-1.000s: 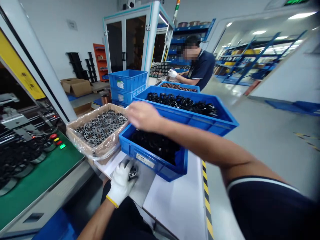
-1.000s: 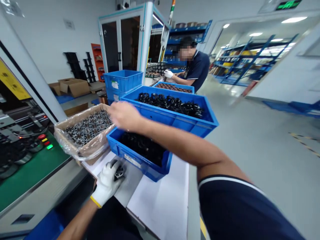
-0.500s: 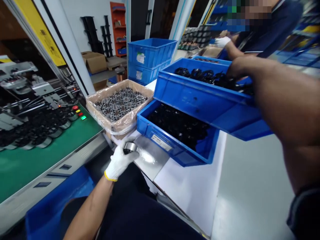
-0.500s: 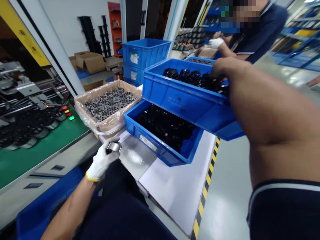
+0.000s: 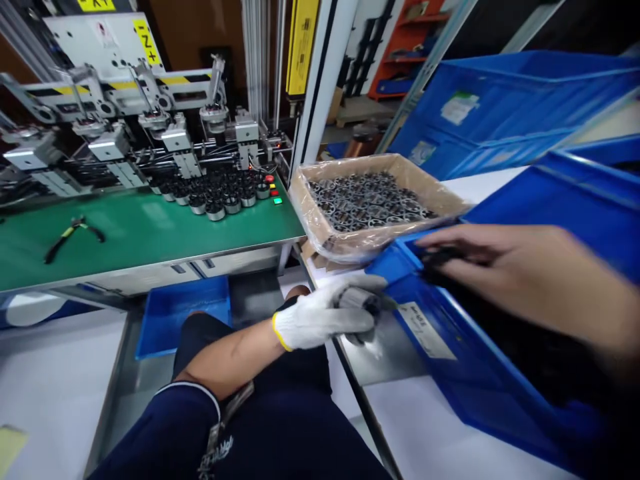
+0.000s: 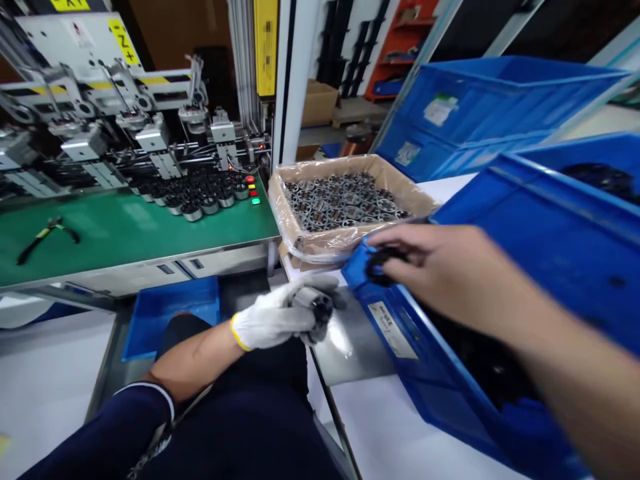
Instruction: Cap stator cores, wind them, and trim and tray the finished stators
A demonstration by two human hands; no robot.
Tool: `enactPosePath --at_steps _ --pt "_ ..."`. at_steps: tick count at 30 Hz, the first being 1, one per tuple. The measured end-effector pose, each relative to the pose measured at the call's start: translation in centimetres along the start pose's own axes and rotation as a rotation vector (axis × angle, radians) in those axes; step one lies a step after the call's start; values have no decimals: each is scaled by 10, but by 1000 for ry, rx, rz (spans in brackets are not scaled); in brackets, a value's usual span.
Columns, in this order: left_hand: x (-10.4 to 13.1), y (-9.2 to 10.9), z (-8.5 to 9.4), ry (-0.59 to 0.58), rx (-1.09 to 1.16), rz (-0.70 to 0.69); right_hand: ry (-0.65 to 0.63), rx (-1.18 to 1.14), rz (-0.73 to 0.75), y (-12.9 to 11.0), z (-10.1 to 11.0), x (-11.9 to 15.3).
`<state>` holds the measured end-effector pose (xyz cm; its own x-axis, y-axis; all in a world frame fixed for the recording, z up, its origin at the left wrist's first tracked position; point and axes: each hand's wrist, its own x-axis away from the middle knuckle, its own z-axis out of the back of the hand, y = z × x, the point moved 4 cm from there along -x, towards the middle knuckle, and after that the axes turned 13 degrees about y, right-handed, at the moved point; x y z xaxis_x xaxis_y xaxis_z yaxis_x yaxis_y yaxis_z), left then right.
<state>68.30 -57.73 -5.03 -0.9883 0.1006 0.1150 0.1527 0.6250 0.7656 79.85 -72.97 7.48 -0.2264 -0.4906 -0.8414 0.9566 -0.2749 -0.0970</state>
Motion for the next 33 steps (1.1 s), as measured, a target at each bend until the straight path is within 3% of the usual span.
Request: enactPosePath --at_steps 3,5,7,11,17,26,33 --pt "3 -14 -10 96 166 40 8 77 111 -32 -29 9" --pt "3 -11 -7 224 228 -63 89 64 126 -52 -39 20" --pt "1 -2 -1 306 196 -200 81 -1 189 -67 -45 31" --pt "-1 16 12 358 -83 -458 62 -71 229 -73 -40 42" --pt "5 30 17 301 -363 -652 44 -127 280 -70 -32 39" --pt "12 41 10 220 -463 -640 88 -147 163 -70 -33 40" --pt "12 37 15 244 -521 -680 113 -181 76 -74 -32 43"
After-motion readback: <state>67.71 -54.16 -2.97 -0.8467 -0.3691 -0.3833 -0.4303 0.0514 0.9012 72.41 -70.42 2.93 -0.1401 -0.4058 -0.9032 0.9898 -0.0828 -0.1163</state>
